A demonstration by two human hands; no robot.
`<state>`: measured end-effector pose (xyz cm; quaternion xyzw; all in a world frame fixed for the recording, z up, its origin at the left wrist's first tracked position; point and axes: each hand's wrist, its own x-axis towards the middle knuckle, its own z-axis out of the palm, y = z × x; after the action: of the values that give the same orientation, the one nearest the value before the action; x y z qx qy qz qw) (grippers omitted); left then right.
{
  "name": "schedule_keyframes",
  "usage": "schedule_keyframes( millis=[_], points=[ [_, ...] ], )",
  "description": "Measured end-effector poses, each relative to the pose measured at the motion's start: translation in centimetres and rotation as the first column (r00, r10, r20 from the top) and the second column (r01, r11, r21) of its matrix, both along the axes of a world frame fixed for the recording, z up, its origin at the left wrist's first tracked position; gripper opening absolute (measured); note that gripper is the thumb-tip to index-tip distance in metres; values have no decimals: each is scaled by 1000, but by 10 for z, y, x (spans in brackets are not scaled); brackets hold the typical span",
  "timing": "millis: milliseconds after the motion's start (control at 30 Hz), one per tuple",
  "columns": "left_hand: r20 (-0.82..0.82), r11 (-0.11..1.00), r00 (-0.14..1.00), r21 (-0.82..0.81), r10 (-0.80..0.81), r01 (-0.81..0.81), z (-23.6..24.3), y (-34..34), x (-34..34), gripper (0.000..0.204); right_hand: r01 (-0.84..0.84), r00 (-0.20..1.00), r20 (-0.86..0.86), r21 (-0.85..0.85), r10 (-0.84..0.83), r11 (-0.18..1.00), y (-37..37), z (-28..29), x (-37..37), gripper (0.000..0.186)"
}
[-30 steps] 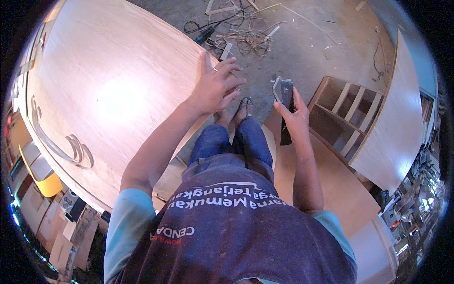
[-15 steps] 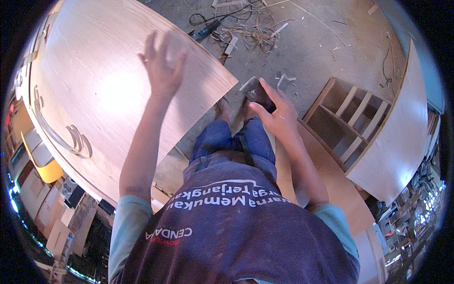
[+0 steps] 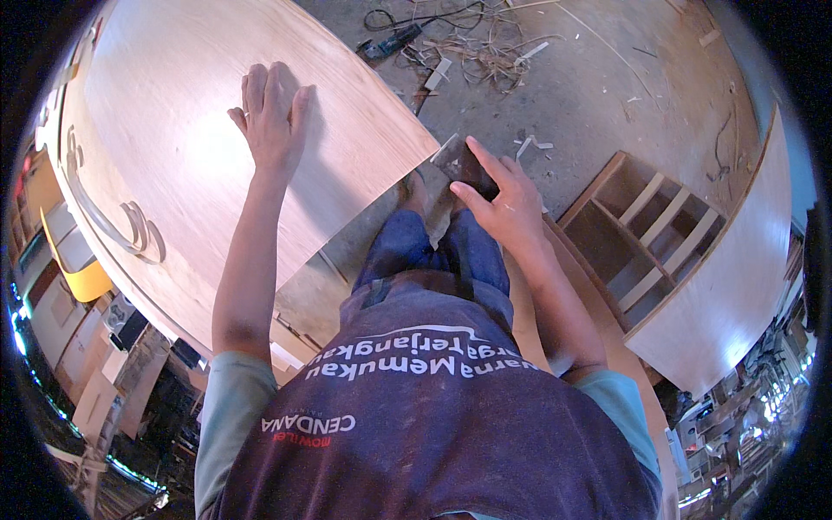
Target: The person applies wood veneer edging to the side of a large wooden board, using a small block to press it down and a utility knife to trim the excess.
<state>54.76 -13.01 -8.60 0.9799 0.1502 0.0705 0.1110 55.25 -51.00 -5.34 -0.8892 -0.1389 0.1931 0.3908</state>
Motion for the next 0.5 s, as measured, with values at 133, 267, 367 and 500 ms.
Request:
schedule_keyframes(
  millis=[133,267,367,500],
  points=[
    [22,1000,1000,20,-12,11,-3,1,0,66,-28,1000,7,-26,28,999,0,1,2,69],
    [31,999,999,39,-18,17,-4,1,0,67,-85,996,2,-76,86,993,-1,7,13,68],
    [51,999,998,36,-30,28,-5,1,0,68,-122,993,-8,-88,122,989,0,8,19,68],
    [44,999,999,39,-31,29,-7,3,-1,68,-119,993,16,-43,120,992,2,5,21,71]
  ],
)
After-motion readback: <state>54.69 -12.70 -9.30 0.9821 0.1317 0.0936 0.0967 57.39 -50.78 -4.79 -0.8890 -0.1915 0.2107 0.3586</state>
